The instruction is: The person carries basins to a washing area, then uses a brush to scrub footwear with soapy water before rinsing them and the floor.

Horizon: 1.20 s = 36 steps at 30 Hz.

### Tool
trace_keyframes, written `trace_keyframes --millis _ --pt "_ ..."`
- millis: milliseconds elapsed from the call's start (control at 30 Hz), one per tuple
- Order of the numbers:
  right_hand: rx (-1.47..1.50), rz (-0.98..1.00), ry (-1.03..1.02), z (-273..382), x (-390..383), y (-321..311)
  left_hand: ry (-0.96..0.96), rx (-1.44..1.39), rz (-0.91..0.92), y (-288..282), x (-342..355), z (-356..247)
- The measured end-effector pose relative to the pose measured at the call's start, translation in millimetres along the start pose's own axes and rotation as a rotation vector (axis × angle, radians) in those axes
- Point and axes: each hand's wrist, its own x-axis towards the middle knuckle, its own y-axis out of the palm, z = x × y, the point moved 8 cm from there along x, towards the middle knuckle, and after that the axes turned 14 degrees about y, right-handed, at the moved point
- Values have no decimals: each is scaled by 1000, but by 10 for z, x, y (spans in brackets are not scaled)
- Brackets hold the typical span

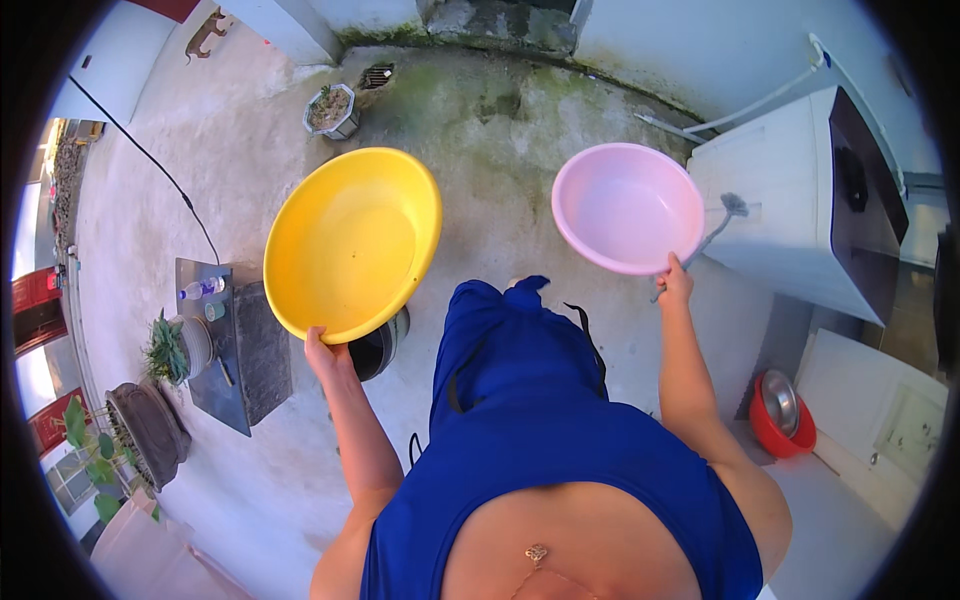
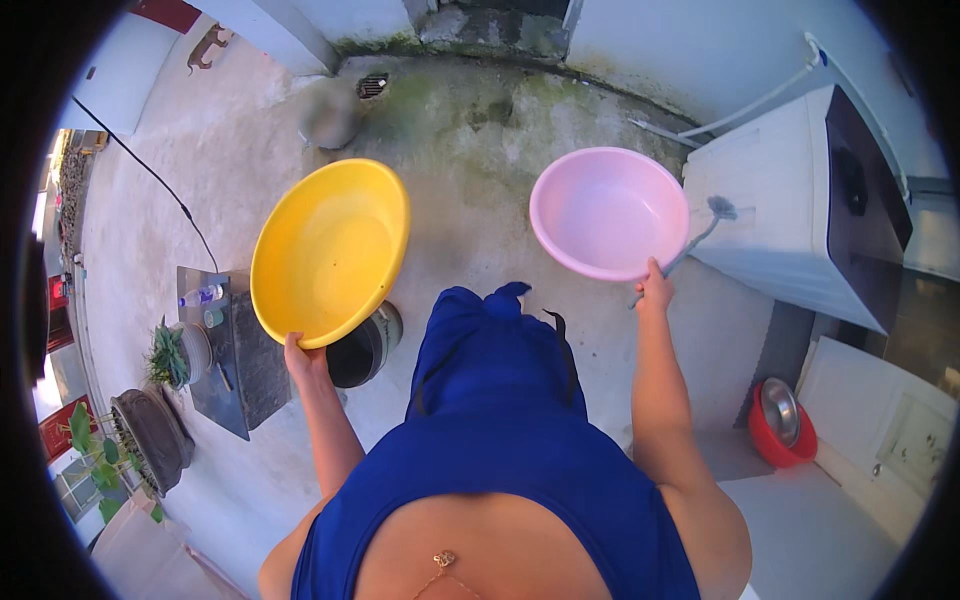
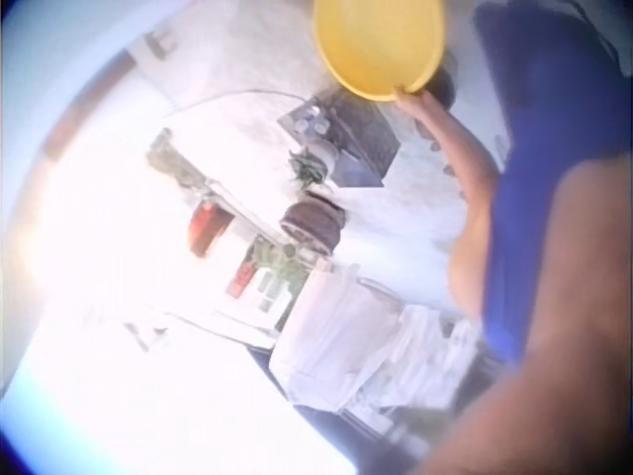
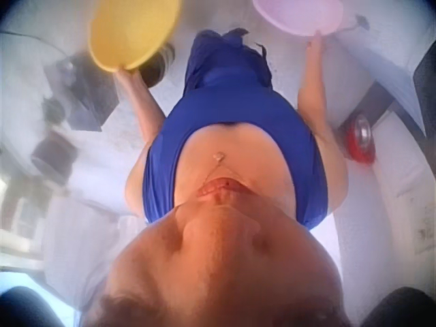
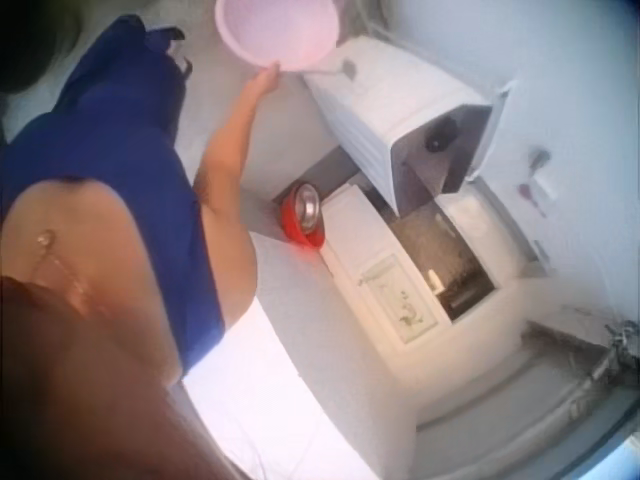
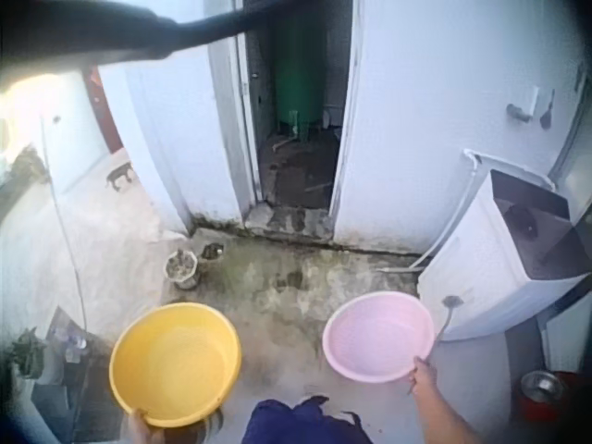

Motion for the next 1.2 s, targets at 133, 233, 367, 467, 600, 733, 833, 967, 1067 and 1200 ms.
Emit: trace_keyframes --millis 133,233,367,467,600,733,833,967,1067,1200 --pt "-108 99 -58 677 356 1670 61 20 -31 690 320 173" --pt "-195 159 -77 863 768 2750 23 27 -50 1207 786 547" --pt "-374 126 -102 919 1309 3930 -68 36 -6 2377 1384 1002" --pt "-501 86 -53 874 1708 4748 -114 71 -24 3009 1731 1382" --pt "-760 119 -132 941 2094 5775 -202 63 -67 3566 1834 1697" --pt "-1083 111 -469 1133 2608 6725 -280 55 -143 3794 1841 2107" --pt "-1342 150 -497 807 2733 7328 -196 112 -266 3796 1800 2305" --pt "-1494 273 -506 243 2984 8181 -220 55 -326 3847 1852 2672" --pt "-1592 437 -386 -411 2984 8585 -207 75 -468 3898 1955 2718" --pt "-1658 583 -329 -1011 2981 9022 -219 106 -479 4151 2184 2826"
